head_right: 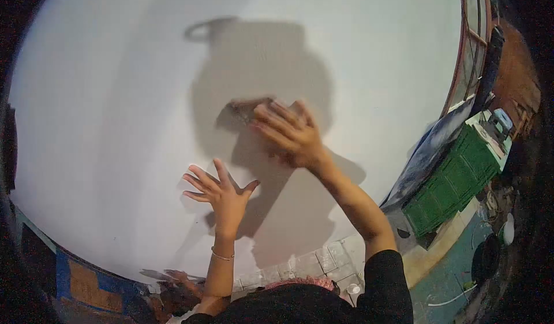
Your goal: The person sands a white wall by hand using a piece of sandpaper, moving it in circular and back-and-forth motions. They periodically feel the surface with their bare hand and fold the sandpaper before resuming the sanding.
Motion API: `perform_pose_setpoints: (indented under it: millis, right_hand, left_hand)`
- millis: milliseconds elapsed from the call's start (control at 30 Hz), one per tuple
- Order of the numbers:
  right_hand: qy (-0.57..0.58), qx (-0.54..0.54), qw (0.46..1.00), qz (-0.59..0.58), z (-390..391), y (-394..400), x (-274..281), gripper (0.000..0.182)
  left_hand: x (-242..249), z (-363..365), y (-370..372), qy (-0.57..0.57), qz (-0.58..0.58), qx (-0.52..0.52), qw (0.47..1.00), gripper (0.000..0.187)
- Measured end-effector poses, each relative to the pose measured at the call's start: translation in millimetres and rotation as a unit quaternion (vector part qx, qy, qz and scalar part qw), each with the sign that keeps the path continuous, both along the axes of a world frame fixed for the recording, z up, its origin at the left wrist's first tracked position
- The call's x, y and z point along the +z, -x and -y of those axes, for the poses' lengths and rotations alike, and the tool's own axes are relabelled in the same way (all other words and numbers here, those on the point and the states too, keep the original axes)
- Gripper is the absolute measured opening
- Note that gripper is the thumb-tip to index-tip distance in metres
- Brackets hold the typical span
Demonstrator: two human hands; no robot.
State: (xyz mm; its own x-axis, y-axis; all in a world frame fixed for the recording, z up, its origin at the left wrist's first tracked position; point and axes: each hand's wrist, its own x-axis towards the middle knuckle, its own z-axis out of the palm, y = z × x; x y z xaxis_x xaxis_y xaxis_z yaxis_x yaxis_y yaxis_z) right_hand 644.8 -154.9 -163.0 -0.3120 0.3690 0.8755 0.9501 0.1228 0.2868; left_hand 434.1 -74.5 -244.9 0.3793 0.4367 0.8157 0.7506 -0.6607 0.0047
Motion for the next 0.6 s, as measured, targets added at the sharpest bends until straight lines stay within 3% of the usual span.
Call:
perform_pose_setpoints:
  millis: [67,100,133,200,233,267,333,433,467,533,567,600]
  right_hand:
    - [-0.19,-0.047,0.974,-0.116,-8,-34,11,0.053]
    - [-0.227,-0.002,0.945,-0.234,0,-36,22,0.054]
    - [-0.226,-0.003,0.946,-0.233,-2,-31,21,0.054]
    - [-0.209,-0.013,0.954,-0.216,-11,-4,14,0.057]
    - [-0.106,0.002,0.985,-0.139,-3,15,5,0.056]
    - [-0.017,0.002,1.0,0.021,-2,12,-4,0.058]
    - [-0.103,-0.066,0.99,0.064,-10,-11,-12,0.053]
    - [-0.296,-0.063,0.923,-0.236,1,-39,11,0.05]
    - [-0.331,-0.042,0.899,-0.283,2,-40,9,0.054]
    - [-0.249,-0.068,0.943,-0.208,-3,-20,-16,0.053]
    - [-0.1,-0.074,0.987,-0.101,4,-13,-30,0.059]
    - [-0.06,-0.07,0.993,0.078,2,-15,-38,0.064]
  left_hand:
    - [-1,-2,0,0.012,-0.003,-0.003,1.0,0.133]
    - [-2,-3,0,0.003,-0.001,-0.008,1.0,0.133]
    - [-2,-3,0,-0.005,0.002,-0.011,1.0,0.133]
    - [2,1,-1,0.002,0.009,-0.018,1.0,0.133]
    - [5,2,-1,0.007,0.014,-0.025,1.0,0.134]
    - [6,3,-1,0.007,0.012,-0.028,1.0,0.134]
    - [8,6,-1,0.057,0.03,-0.026,0.998,0.135]
    - [22,12,-8,0.055,0.075,-0.036,0.995,0.136]
    - [27,15,-10,0.058,0.075,-0.036,0.995,0.136]
    - [42,19,-12,0.048,0.086,-0.034,0.995,0.138]
    - [52,20,-13,0.071,0.08,-0.04,0.993,0.138]
    - [56,18,-16,0.07,0.081,-0.042,0.993,0.138]
